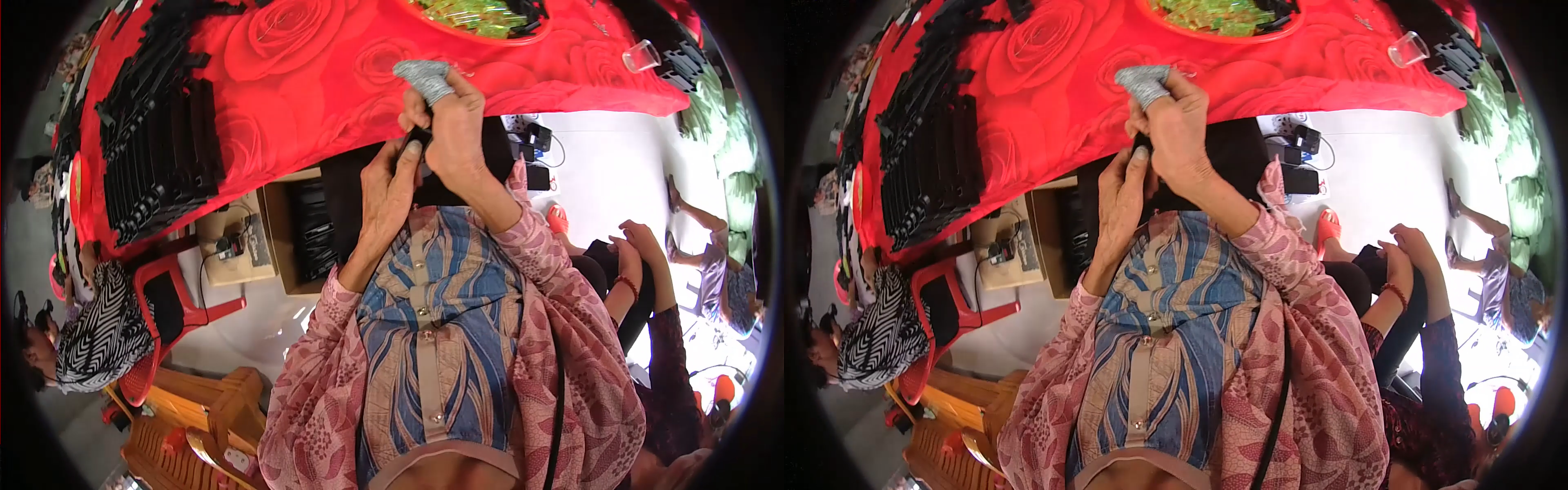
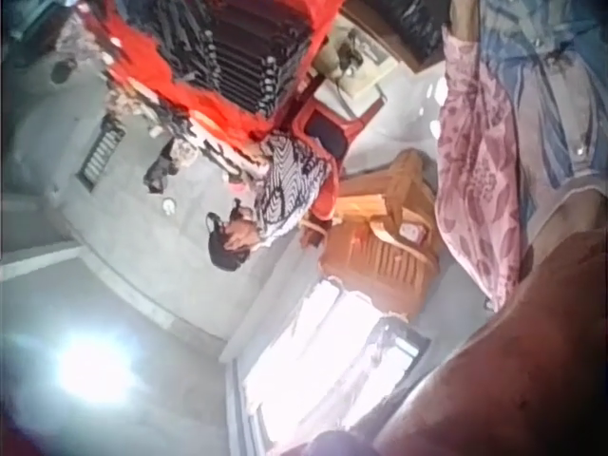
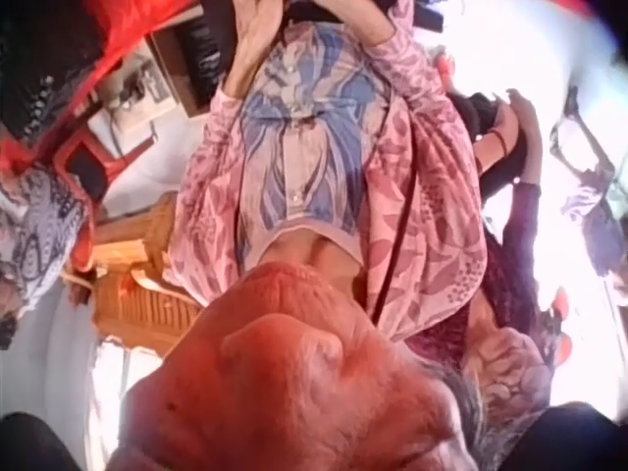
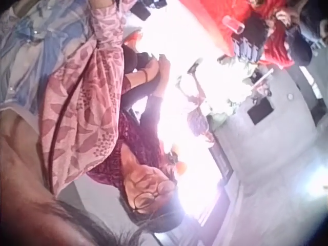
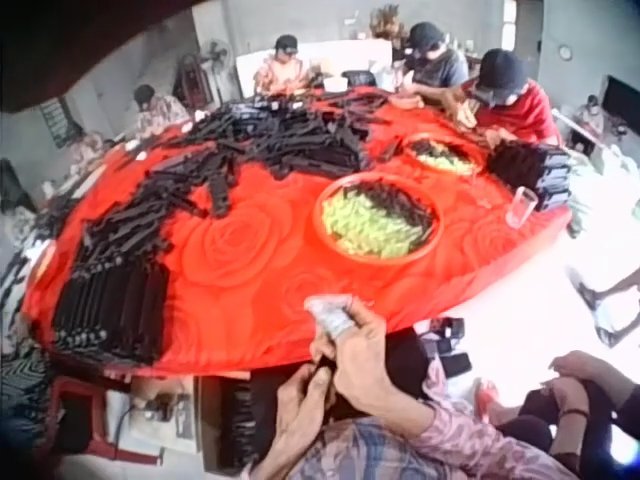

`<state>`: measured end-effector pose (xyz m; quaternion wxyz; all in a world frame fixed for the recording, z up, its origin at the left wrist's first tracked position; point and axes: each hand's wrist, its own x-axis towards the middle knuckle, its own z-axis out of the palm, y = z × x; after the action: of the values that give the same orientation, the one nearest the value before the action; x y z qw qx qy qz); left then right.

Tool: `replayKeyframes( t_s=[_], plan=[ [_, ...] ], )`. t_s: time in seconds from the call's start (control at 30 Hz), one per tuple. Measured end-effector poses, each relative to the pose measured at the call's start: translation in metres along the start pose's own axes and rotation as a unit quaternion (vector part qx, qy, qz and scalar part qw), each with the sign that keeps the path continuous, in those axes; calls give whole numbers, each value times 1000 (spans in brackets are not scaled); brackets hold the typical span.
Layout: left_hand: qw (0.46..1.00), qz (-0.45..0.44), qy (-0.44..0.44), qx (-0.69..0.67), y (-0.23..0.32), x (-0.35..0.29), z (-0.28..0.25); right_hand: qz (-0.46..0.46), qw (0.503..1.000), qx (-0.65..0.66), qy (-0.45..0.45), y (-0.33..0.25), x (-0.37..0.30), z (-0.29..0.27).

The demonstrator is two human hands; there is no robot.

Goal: The person assembles plastic components by picking up black housings from the table, retrieving small pieces from a tray, and inserting them into the housings by hand before placing the finished parts into a box.

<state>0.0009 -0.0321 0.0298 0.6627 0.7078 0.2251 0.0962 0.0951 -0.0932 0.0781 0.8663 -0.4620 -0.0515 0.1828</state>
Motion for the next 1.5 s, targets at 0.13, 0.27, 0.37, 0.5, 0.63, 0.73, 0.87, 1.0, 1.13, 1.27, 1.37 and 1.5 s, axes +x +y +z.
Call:
replayKeyframes(
  t_s=[0.13,0.27,0.37,0.5,0.63,0.73,0.87,1.0,1.13,1.27,1.37,1.5],
  plan=[
    [999,2,-40,-32,-2,-2,-4,3,1000,26,1,7,10,-12],
    [996,-1,-66,-58,0,-3,-5,1,999,46,-6,8,7,-14],
    [996,-28,-59,-61,-2,-4,-4,16,999,46,12,7,6,-13],
    [995,-76,-46,-49,0,-5,0,39,996,83,14,10,9,-17],
    [997,-41,-47,-42,-7,-2,1,25,999,31,9,9,4,-11],
    [992,-81,-54,-75,-4,-6,0,14,1000,-18,6,15,2,-7],
    [988,-92,-57,-106,-8,-8,-1,13,1000,8,-3,20,1,-7],
    [984,-127,-52,-118,-9,-11,-2,11,1000,-18,-6,21,-2,-3],
    [980,-143,-44,-131,-8,-9,0,19,999,-38,-13,24,-3,-4],
    [976,-161,-47,-142,-17,-6,-1,31,998,-61,-12,31,0,-10],
    [978,-152,-52,-134,-24,-5,-2,39,998,-54,-9,33,0,-11],
    [983,-125,-58,-122,-10,-3,-2,40,997,-37,-51,27,3,-10]
  ],
)
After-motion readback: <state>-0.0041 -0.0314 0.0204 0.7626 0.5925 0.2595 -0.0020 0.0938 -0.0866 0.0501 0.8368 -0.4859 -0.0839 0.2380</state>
